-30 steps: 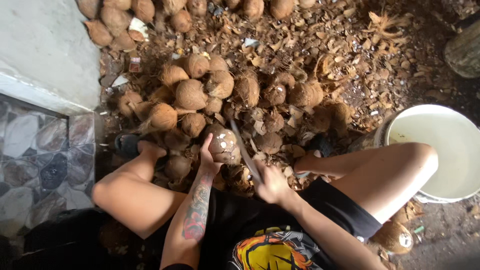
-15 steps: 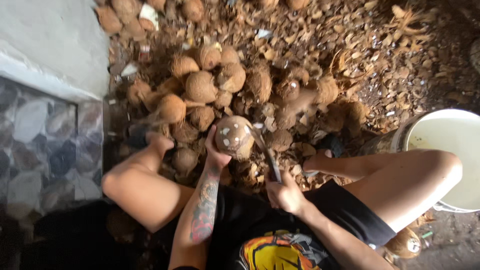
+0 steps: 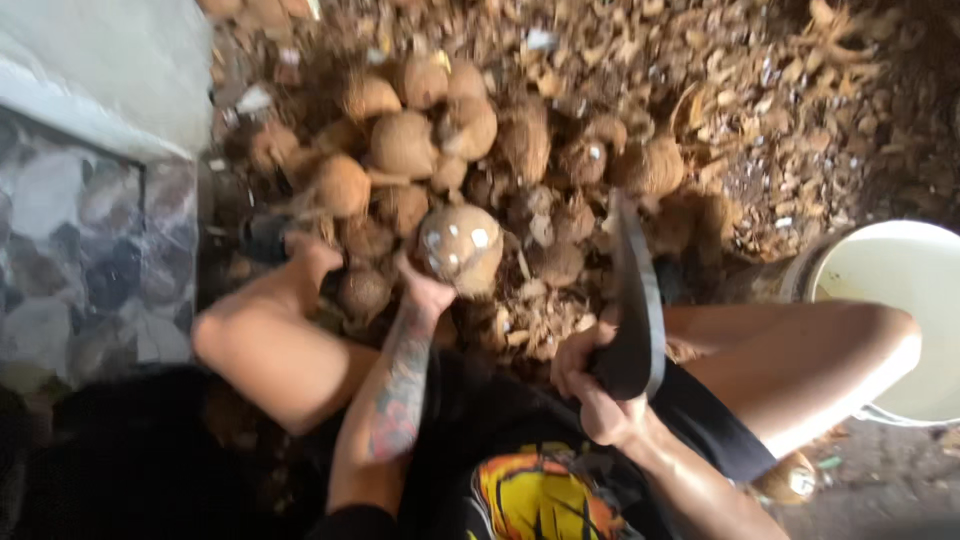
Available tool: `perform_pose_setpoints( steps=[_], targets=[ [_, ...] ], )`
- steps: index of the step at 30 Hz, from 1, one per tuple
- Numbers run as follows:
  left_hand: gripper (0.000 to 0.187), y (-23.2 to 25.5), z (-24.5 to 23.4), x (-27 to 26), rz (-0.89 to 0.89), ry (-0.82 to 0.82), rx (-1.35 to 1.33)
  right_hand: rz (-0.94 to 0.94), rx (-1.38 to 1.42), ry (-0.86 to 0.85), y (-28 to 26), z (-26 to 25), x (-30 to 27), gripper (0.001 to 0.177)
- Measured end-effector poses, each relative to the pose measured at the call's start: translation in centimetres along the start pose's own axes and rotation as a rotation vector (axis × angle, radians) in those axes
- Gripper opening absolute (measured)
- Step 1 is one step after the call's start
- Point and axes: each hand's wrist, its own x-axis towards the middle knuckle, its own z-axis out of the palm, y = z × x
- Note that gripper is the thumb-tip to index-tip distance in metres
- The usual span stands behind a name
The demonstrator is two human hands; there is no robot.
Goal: The person sits on the floor and uses a large knife to peel the husk off coconuts. They hold the coconut in one hand and strike it with the knife to remove the fibrous outer layer, then place the peeled coconut into a black bag.
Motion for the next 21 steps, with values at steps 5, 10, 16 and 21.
perform_pose_setpoints(
  steps=[5,10,16,21],
  targets=[
    [0.079,0.5,0.9,-1.1,-0.309,0.407,0.244,-0.259,-0.379,-0.08,-6.6,3.8,3.1,0.013],
    [0.074,0.5,1.7,-2.6,-0.291,0.389,-0.065,-0.003,-1.048,-0.14,9.8,-4.7,-3.7,0.033],
    [0.076,2.3,3.4,-0.9,-0.173,0.466,-0.156,0.762,-0.568,0.241,9.7,-3.9,-1.4,0.026],
    [0.067,0.5,0.8,-1.1,-0.331,0.396,0.019,0.478,-0.707,0.158,-2.2,0.8,2.5,0.012]
  ],
)
